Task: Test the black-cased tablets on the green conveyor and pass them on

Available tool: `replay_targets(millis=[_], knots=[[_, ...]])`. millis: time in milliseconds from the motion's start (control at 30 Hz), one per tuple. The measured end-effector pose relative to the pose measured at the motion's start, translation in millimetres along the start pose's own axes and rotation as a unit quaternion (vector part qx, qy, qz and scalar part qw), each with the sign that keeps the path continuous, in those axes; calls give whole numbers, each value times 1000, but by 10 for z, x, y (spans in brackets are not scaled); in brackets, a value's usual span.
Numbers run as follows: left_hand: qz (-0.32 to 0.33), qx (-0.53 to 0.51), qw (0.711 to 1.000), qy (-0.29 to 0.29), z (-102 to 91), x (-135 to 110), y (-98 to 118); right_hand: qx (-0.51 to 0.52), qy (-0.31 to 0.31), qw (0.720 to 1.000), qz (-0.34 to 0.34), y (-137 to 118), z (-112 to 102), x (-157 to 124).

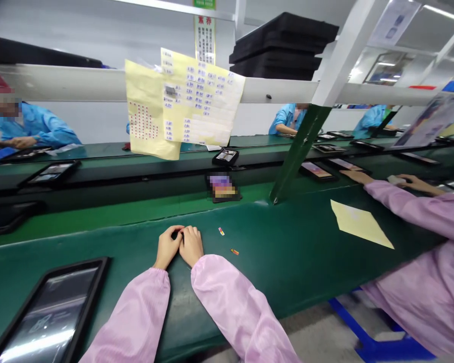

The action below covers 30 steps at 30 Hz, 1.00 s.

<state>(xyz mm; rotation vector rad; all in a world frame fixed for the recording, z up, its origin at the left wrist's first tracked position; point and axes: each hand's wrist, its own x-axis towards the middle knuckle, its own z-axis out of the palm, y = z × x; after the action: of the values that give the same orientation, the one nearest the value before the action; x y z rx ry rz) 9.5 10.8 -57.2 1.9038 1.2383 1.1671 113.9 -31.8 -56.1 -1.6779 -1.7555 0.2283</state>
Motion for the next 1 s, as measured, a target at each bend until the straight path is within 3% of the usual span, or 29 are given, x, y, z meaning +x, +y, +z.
replay_targets(millis=[233, 300, 367, 467, 533, 600, 667, 767, 867, 1000], knots=[[10, -11, 999, 38, 34, -81, 56, 6, 7, 1000, -27, 52, -12, -22], [23, -13, 995, 94, -35, -71, 112, 12, 6, 999, -41, 70, -10, -26], [40, -18, 976, 215, -206, 46, 168, 17, 7, 998, -54, 85, -1, -27], [9, -1, 911, 413, -713, 466, 185, 17, 7, 998, -66, 103, 10, -33], [-94, 42, 877, 469, -1200, 829, 102, 13, 6, 997, -74, 114, 12, -39], [-218, 84, 842, 485, -1738, 1127, -73, 8, 5, 997, -81, 129, 14, -42], [-291, 98, 817, 489, -2251, 1262, -317, 5, 6, 996, -85, 151, 26, -40], [-370, 132, 791, 469, -2861, 1146, -728, -10, 12, 995, -96, 193, 70, -32], [-398, 200, 783, 434, -3263, 894, -1106, -35, 27, 994, -103, 229, 128, -24], [-399, 295, 799, 340, -3592, 781, -1484, -59, 30, 994, -91, 229, 148, -15]])
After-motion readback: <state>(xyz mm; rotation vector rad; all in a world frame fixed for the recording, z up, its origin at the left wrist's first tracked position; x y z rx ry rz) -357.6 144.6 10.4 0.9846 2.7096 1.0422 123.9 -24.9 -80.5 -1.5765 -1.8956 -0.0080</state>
